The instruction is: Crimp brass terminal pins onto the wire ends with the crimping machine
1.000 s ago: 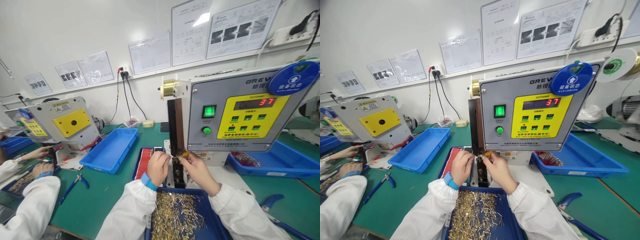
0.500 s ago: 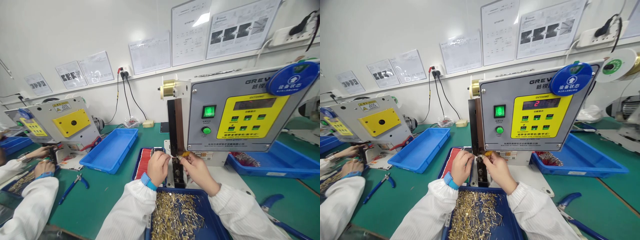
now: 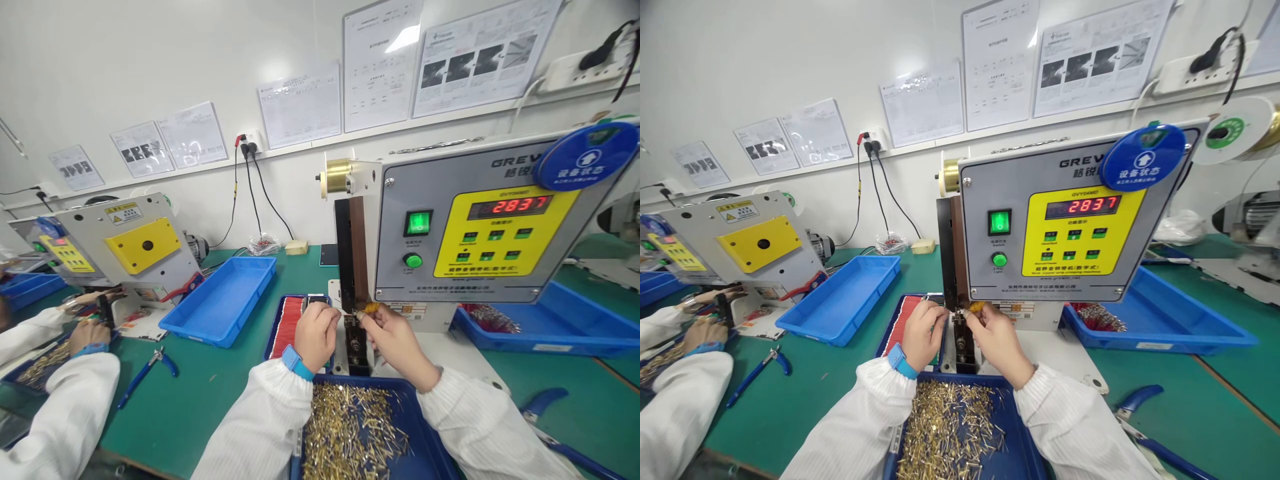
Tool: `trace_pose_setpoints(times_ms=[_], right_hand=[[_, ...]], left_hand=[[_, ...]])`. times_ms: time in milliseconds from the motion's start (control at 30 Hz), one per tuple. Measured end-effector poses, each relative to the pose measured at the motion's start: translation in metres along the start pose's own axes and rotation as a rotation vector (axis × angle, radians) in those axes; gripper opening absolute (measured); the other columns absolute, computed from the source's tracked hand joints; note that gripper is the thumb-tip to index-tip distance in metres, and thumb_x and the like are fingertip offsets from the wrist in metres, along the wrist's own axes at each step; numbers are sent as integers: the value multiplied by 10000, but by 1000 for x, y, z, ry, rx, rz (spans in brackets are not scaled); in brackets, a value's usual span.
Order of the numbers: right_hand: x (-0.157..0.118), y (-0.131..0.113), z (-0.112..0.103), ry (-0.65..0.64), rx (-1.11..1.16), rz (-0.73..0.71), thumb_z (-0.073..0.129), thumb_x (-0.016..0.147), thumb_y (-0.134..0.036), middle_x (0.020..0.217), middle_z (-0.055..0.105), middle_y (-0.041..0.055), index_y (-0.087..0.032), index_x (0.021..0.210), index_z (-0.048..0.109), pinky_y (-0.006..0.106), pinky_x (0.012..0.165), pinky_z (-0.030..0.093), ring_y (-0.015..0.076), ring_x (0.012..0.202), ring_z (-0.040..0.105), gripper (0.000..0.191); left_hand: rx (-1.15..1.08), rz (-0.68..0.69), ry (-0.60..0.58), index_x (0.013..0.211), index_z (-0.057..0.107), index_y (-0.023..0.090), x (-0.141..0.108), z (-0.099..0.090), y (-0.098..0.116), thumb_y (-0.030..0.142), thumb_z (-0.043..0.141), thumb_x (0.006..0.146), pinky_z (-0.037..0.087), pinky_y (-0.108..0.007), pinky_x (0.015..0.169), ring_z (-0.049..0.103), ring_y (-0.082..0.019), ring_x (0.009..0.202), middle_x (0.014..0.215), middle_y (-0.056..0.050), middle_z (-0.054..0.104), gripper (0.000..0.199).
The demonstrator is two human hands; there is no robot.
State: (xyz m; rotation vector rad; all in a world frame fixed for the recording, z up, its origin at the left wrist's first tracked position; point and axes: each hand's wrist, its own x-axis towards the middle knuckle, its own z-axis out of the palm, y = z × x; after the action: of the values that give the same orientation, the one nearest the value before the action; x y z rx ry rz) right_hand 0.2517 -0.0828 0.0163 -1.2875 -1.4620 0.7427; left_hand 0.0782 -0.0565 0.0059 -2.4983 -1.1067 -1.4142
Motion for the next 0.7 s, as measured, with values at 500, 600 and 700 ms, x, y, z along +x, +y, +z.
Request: trace_pose_setpoints(times_ms=[500,600,700], right_hand=[[5,-2,-3,-62,-86,76,431,854,-420,530,513,-29,-218,753,459,257,414,381,166,414,506,227],[15,-4,-21,-227,-217,145,393,889,-336,531,535,0,-204,738,492,271,448,401,177,435,527,224],[25,-1,-53,-388,-365,130,396,882,-248,648,599,39,-198,762,514,278,476,416,186,487,556,175]], left_hand=[[-6,0,0,951,598,163,1,-1,0,190,451,931,452,-244,784,532,-125,878,906,-47,571,151],[-4,7,4,943,598,160,1,-1,1,197,455,931,451,-246,775,534,-127,869,894,-48,574,148],[-7,11,1,934,597,158,1,0,2,194,452,930,453,-245,765,542,-128,858,886,-50,577,150]])
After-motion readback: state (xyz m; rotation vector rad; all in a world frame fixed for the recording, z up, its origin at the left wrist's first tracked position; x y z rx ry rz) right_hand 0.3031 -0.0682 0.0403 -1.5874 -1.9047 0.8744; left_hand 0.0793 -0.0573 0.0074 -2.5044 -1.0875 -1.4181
